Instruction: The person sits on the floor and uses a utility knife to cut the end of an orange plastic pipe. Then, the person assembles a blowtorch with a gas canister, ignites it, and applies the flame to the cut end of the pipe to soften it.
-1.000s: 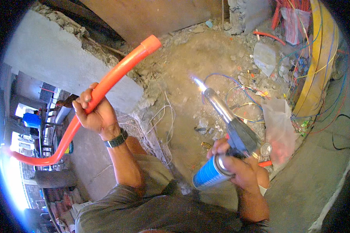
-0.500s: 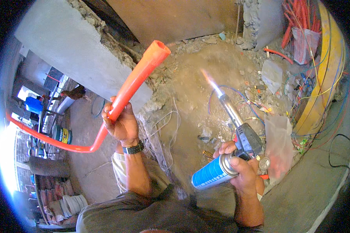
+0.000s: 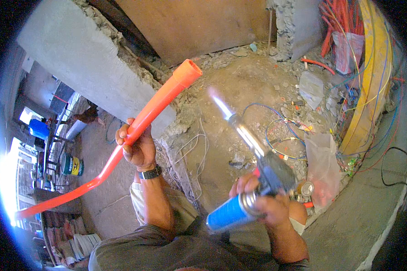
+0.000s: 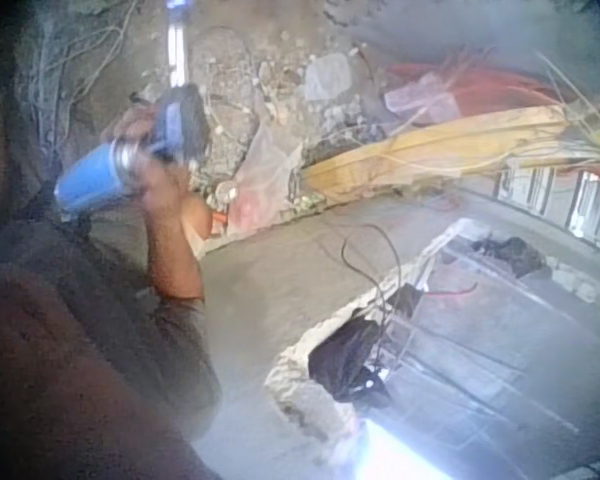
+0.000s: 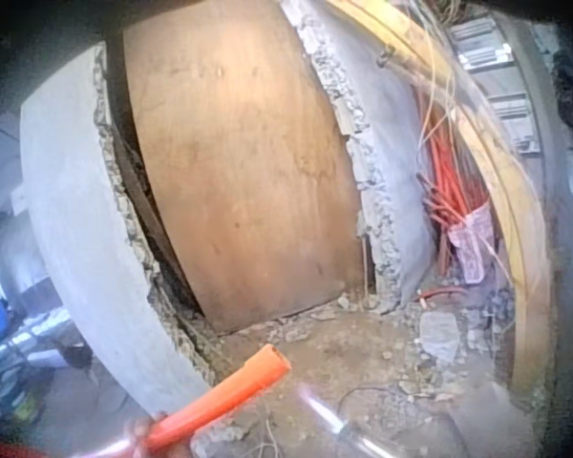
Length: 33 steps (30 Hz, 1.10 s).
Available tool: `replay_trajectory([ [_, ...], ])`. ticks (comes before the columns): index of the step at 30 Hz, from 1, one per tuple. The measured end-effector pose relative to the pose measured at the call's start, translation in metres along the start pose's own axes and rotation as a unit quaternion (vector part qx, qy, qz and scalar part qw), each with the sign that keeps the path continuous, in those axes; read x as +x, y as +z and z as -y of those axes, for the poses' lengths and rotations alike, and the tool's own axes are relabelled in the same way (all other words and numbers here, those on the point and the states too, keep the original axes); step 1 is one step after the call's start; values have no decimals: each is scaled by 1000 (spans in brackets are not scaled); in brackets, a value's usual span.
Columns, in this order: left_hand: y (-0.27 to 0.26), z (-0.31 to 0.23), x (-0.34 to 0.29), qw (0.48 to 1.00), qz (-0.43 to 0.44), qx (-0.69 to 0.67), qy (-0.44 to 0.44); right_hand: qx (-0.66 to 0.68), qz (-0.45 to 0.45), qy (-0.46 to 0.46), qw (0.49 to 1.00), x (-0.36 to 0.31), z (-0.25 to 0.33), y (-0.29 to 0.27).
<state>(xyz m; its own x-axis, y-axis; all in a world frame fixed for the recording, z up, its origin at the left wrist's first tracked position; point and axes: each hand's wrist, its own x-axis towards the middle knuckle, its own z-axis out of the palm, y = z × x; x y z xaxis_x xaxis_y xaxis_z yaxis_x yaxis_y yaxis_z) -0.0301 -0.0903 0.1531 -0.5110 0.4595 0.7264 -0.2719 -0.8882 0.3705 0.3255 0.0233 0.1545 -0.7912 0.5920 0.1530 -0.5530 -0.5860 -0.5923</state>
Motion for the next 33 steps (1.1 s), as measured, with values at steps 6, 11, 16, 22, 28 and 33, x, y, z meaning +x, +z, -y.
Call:
replay_trajectory([
  [6,8,-5,-1,1000,5,12,11,-11,-9,26,1000,-4,0,13],
  [11,10,-5,-2,1000,17,20,2,18,78,-50,996,-5,-6,17],
  [16,10,-5,-9,999,33,34,-27,-47,-54,15,997,-3,1,25],
  [22,16,-15,-10,1000,-9,29,-8,-20,72,-70,995,-9,-4,5],
  [28,0,-29,-22,996,-81,-39,18,-65,-11,-126,990,-6,11,-27],
  [33,-10,-33,-8,987,-76,-125,67,-67,39,-182,980,-4,22,-34],
])
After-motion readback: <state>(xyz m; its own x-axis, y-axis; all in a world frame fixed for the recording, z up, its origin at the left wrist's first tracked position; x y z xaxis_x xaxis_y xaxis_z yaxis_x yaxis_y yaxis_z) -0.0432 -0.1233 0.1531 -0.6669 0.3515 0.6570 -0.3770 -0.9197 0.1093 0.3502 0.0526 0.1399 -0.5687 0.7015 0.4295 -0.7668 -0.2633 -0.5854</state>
